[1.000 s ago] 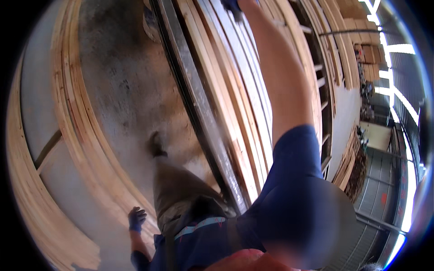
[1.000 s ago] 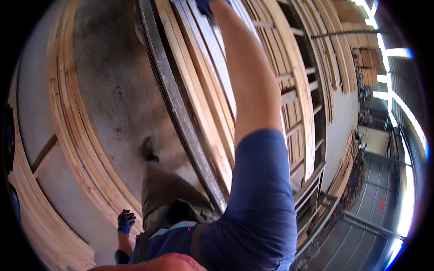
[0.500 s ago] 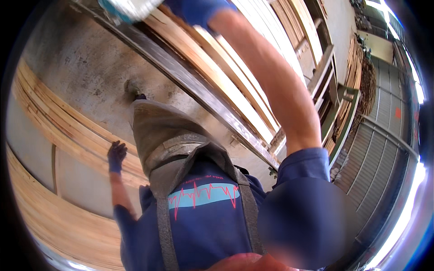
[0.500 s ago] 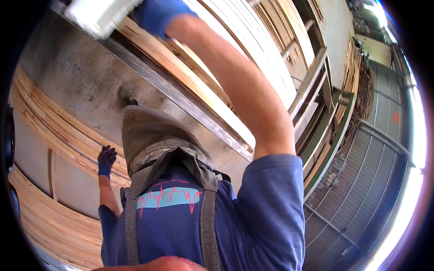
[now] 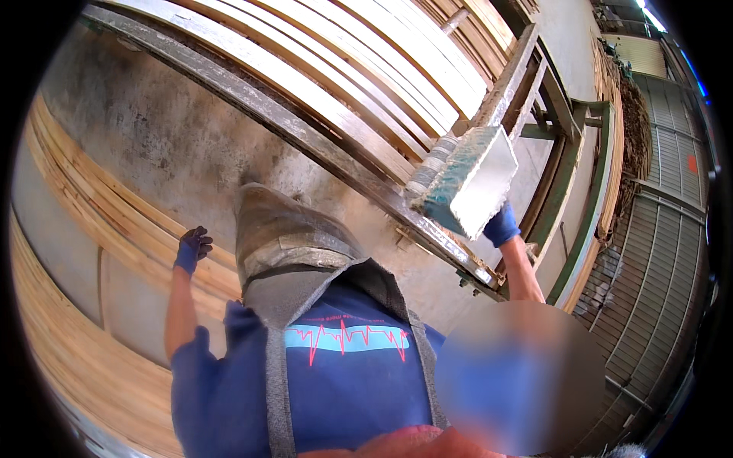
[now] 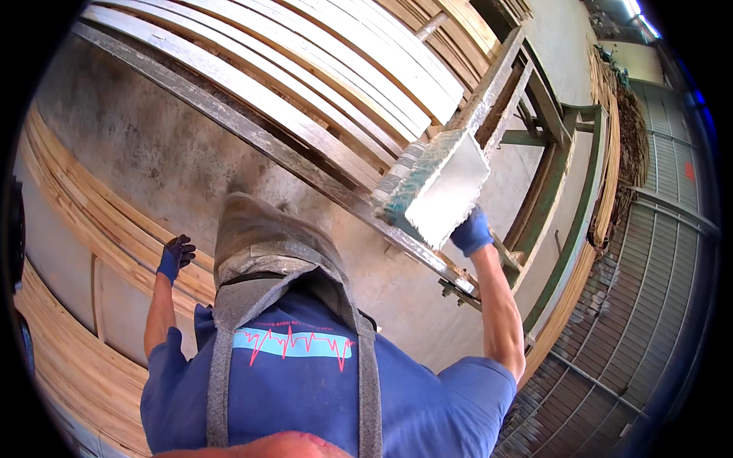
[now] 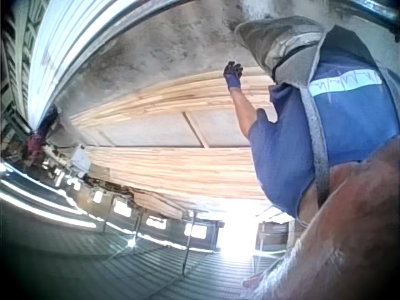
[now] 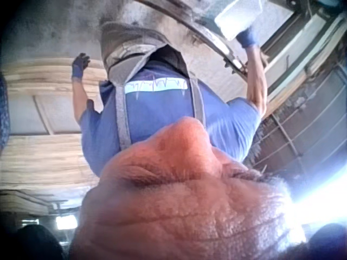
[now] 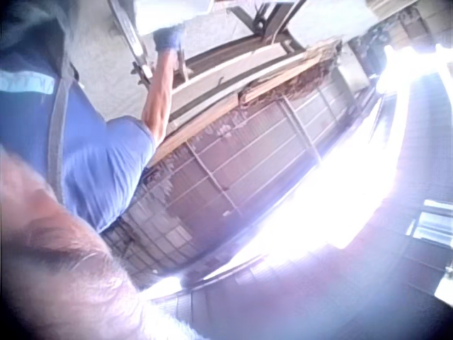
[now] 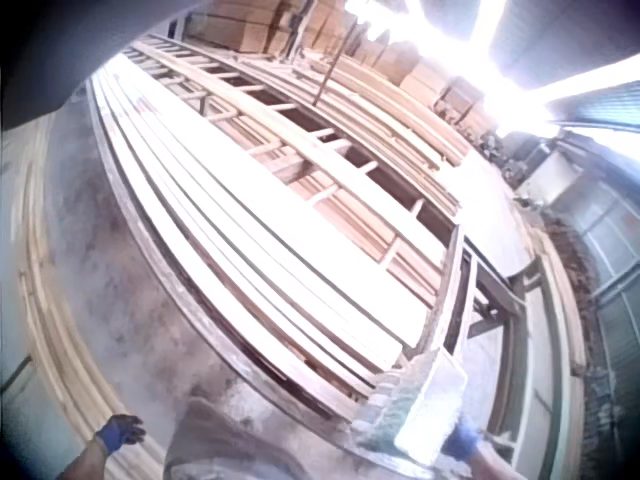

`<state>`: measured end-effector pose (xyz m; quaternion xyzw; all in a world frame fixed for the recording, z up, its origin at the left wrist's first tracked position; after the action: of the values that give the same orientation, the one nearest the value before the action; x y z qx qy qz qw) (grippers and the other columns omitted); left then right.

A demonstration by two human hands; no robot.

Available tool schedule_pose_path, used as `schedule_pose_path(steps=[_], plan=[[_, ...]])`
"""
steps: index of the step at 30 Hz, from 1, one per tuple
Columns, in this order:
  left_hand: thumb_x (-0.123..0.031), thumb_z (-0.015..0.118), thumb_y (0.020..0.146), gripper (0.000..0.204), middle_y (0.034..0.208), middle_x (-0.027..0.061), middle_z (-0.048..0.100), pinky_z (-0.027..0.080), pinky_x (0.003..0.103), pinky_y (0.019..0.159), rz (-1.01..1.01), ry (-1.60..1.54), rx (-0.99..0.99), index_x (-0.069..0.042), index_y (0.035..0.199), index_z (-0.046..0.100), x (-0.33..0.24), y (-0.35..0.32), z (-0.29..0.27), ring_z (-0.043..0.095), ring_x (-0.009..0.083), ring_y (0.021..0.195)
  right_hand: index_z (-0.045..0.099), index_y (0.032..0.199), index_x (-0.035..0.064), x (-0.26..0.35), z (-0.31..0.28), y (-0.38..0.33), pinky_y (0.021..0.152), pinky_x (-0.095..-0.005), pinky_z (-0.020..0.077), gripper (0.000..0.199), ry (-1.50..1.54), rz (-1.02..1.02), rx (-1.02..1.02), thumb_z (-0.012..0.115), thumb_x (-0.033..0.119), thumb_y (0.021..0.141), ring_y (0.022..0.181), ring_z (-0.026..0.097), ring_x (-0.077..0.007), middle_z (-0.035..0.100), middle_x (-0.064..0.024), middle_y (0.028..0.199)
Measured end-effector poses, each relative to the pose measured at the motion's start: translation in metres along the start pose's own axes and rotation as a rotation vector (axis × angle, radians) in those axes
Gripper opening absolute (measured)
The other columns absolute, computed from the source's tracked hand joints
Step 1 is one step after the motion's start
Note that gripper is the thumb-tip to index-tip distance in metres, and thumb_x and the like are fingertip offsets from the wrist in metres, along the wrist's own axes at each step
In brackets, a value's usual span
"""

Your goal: The person applies a white substance to wooden planks using a roller and a putty knife. They repeatedly dip the roller into a bucket, spread the substance along the planks, and occasionally use the putty knife to scrape or spread the substance. The person also measures the planks with a tape measure and adjusts their position.

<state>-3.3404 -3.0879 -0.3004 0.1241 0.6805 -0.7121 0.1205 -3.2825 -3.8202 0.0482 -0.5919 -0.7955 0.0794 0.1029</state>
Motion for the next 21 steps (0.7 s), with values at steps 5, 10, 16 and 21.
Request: schedule_pose_path(steps=[5, 10, 16, 21], plan=[[-0.037, 0.052, 0.096, 0.026, 0.079, 0.0055, 0.066, 0.037, 0.025, 0.044, 0.018, -0.091, -0.04, -0.016, 0.108, 0.06, -0.008, -0.015, 0.008, 0.058, 0.0136, 0.055, 0.07, 0.098, 0.0075, -0.001, -0.03, -0.013, 0.074, -0.0434, 0.0529, 0.025, 0.089, 0.306, 0.085, 0.065, 0.023, 0.079, 0.086, 0.065, -0.0377, 0.069, -0.0169, 0.091], [-0.027, 0.047, 0.099, 0.015, 0.071, 0.0033, 0.062, 0.03, 0.021, 0.038, -0.022, -0.201, -0.035, -0.016, 0.103, 0.058, -0.01, -0.03, 0.0, 0.052, 0.0093, 0.049, 0.07, 0.1, 0.0077, -0.006, -0.026, 0.023, 0.077, -0.0415, 0.0535, 0.024, 0.11, 0.212, -0.014, 0.066, 0.019, 0.079, 0.089, 0.066, -0.0358, 0.069, -0.0174, 0.095], [-0.041, 0.059, 0.092, 0.027, 0.076, 0.0042, 0.067, 0.033, 0.026, 0.04, 0.018, -0.042, 0.047, -0.016, 0.104, 0.061, -0.031, 0.046, -0.012, 0.057, 0.0146, 0.052, 0.068, 0.093, 0.0033, 0.061, -0.015, 0.2, 0.075, -0.0419, 0.0521, 0.016, 0.002, 0.102, 0.017, 0.059, 0.011, 0.083, 0.083, 0.065, -0.0344, 0.069, -0.0184, 0.091], [-0.044, 0.057, 0.09, 0.031, 0.084, 0.0033, 0.07, 0.043, 0.032, 0.056, 0.261, 0.2, -0.005, -0.023, 0.113, 0.062, -0.115, 0.041, 0.051, 0.062, 0.015, 0.06, 0.065, 0.1, 0.0006, 0.035, -0.01, 0.17, 0.087, -0.0434, 0.0483, 0.021, 0.138, -0.044, -0.056, 0.061, 0.01, 0.081, 0.094, 0.061, -0.0366, 0.066, -0.0212, 0.099]])
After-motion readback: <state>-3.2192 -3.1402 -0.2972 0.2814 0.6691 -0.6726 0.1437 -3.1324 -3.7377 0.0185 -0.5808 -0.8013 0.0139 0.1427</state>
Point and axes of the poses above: each hand's wrist, its own y-axis towards the middle knuckle, its own z-axis out of the palm, x = y × z, the point moved 1 cm from there along y, towards the middle knuckle
